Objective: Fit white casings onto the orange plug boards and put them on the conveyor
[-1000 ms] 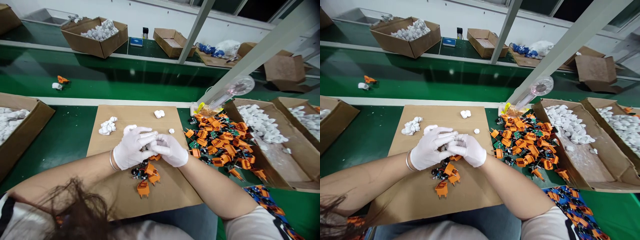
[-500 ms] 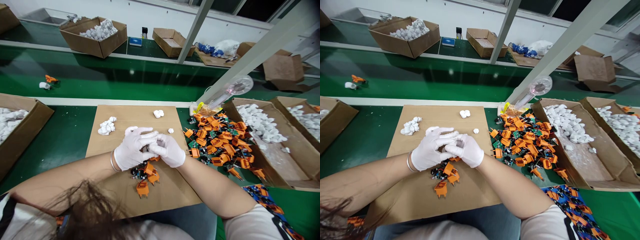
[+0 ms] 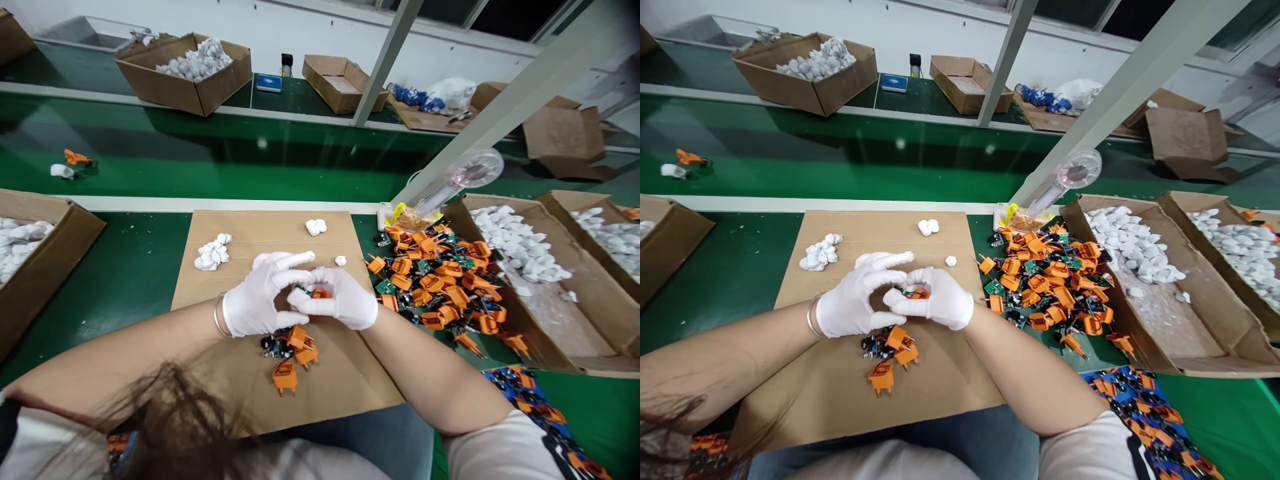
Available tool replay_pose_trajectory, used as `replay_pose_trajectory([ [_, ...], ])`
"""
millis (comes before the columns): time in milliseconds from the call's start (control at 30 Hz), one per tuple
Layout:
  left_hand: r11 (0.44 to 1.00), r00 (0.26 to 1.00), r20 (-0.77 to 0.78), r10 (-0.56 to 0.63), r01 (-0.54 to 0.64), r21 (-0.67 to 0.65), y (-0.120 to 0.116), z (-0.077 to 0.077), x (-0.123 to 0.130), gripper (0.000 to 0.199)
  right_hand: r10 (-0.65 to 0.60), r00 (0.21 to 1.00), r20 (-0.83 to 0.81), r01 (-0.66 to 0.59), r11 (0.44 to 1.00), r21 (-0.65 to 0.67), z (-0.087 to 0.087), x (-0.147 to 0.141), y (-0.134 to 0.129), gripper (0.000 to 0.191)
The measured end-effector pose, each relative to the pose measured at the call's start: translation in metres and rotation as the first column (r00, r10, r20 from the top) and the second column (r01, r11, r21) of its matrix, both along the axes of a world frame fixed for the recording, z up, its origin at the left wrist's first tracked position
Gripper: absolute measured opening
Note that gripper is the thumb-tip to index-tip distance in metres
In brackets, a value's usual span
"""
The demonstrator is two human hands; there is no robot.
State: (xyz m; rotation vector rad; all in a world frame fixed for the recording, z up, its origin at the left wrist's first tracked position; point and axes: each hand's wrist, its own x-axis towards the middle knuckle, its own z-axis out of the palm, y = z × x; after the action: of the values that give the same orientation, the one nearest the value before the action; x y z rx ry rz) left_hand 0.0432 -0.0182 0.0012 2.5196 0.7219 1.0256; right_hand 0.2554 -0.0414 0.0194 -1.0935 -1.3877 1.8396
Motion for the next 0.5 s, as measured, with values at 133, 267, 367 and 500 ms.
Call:
replay_pose_trajectory([
  [133,0.984,0.993,0.033,-0.111,0.106,0.141,0.0081,0.0,-0.0014,0.017,0.039,0.997,0.065,-0.04,0.999,0.029,0.0065,0.0011,0.0005,0.038],
  [267,0.96,0.993,-0.02,-0.118,0.119,0.253,0.0118,-0.0007,-0.0023,0.013,0.096,0.985,0.144,-0.115,0.985,0.127,0.0095,-0.0027,0.0016,0.035],
  [367,0.949,0.991,-0.034,-0.13,0.134,0.286,0.0104,0.0001,-0.0024,0.008,0.122,0.988,0.095,-0.13,0.988,0.081,0.005,-0.0043,0.0012,0.038],
  [500,0.933,0.988,0.006,-0.153,0.143,0.33,0.0088,0.0038,0.0004,0.01,0.107,0.992,0.062,-0.108,0.994,0.01,0.0008,-0.004,0.0,0.039],
])
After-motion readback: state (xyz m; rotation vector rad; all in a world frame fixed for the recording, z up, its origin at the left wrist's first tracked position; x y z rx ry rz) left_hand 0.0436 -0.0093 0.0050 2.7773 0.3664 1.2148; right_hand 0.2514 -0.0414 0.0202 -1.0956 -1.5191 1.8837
